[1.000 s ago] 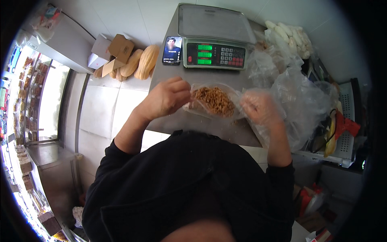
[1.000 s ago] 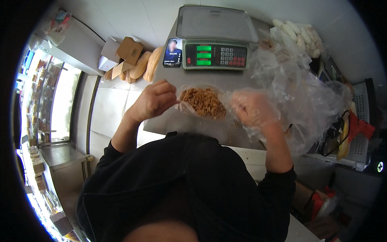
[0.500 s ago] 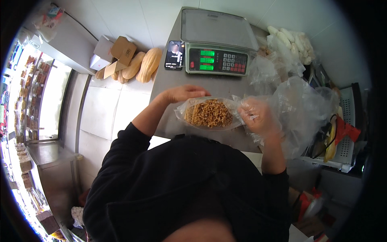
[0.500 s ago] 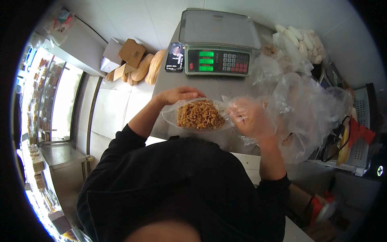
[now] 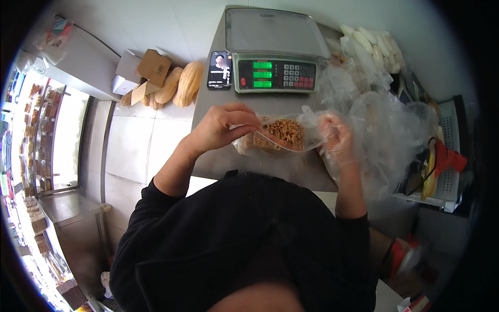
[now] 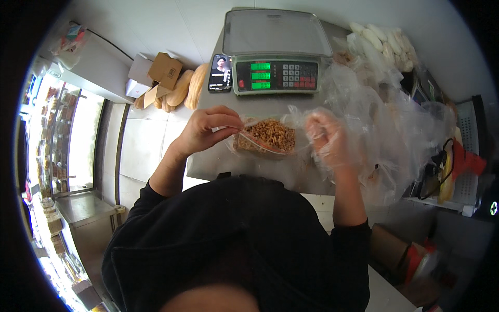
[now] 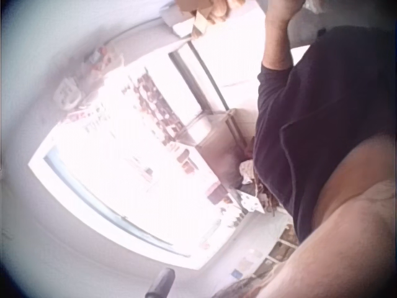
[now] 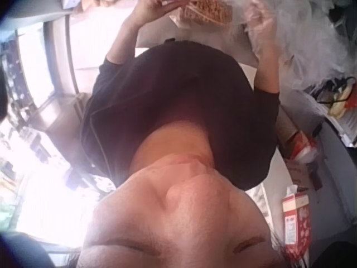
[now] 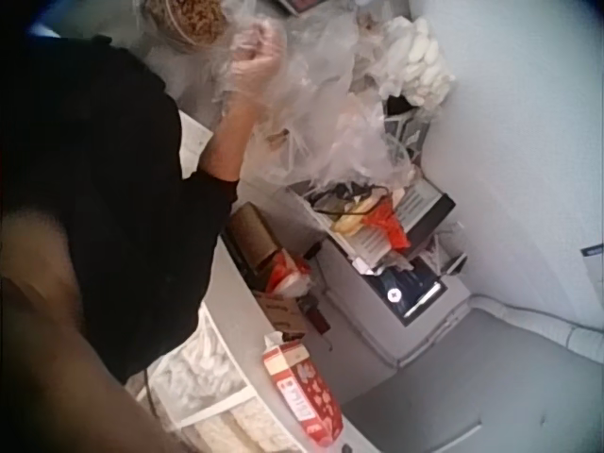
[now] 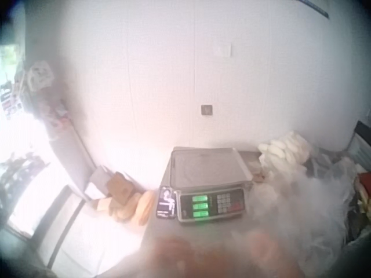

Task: The person scoops granular food from a large plastic bag into smaller zip-top bags, then places each filled bag on a digital scale to check the weight. The person repeats this process multiple times, adjusting the contents as needed to reach the target weight.

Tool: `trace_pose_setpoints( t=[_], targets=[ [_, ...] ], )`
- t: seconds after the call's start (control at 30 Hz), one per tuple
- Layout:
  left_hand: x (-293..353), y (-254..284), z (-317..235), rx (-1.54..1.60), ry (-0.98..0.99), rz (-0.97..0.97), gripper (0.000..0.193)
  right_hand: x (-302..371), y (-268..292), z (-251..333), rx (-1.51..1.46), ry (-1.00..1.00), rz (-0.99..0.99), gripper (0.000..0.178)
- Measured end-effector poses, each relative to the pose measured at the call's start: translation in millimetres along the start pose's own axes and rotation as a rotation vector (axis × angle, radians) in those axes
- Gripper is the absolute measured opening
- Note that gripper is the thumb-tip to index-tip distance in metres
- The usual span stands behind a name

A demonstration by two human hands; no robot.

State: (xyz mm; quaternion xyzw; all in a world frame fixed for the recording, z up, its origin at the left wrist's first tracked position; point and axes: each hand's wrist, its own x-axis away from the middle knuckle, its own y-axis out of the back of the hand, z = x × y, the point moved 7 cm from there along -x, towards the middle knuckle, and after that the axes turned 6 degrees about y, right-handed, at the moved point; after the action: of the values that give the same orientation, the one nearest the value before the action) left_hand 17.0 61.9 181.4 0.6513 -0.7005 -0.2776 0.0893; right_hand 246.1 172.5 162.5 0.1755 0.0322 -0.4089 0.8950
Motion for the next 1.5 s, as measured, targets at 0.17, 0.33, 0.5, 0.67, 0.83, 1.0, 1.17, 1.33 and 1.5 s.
trace_pose_setpoints(
  t=[0.17, 0.33, 0.5, 0.67, 0.83, 1.0, 1.17, 1.33, 1.5],
  targets=[
    [14, 0, 14, 0.14, -0.006, -0.085, 0.06, 15, 6, -9, -0.054, 0.048, 0.088, 0.073],
    [24, -18, 47, 0.803, 0.21, -0.229, 0.047, 31, 3, -41, 0.07, -0.144, 0.067, 0.055],
    [22, -5, 35, 0.326, 0.05, -0.377, 0.022, 35, -2, -47, -0.096, 0.006, -0.114, 0.025],
    [30, 29, -2, -0.151, -0.097, -0.656, 0.012, 32, -7, -8, 0.051, 0.423, -0.198, 0.012],
    [35, 37, -4, -0.019, -0.048, -0.739, 0.008, 17, -10, 8, -0.129, 0.465, -0.148, 0.017],
    [40, 30, 23, 0.226, -0.035, -0.681, 0.007, 6, -24, -3, -0.102, 0.371, -0.205, 0.005],
    [42, 4, 53, 0.629, -0.073, -0.504, 0.032, 10, -40, -25, -0.144, 0.316, -0.224, 0.02],
    [49, -49, 129, 1.051, 0.235, -0.46, 0.066, 17, -40, -67, -0.386, -0.028, -0.329, 0.027],
    [76, -99, 180, 0.218, 0.665, -0.285, 0.062, 15, -48, -68, -0.546, 0.035, -0.339, 0.03]
  ],
)
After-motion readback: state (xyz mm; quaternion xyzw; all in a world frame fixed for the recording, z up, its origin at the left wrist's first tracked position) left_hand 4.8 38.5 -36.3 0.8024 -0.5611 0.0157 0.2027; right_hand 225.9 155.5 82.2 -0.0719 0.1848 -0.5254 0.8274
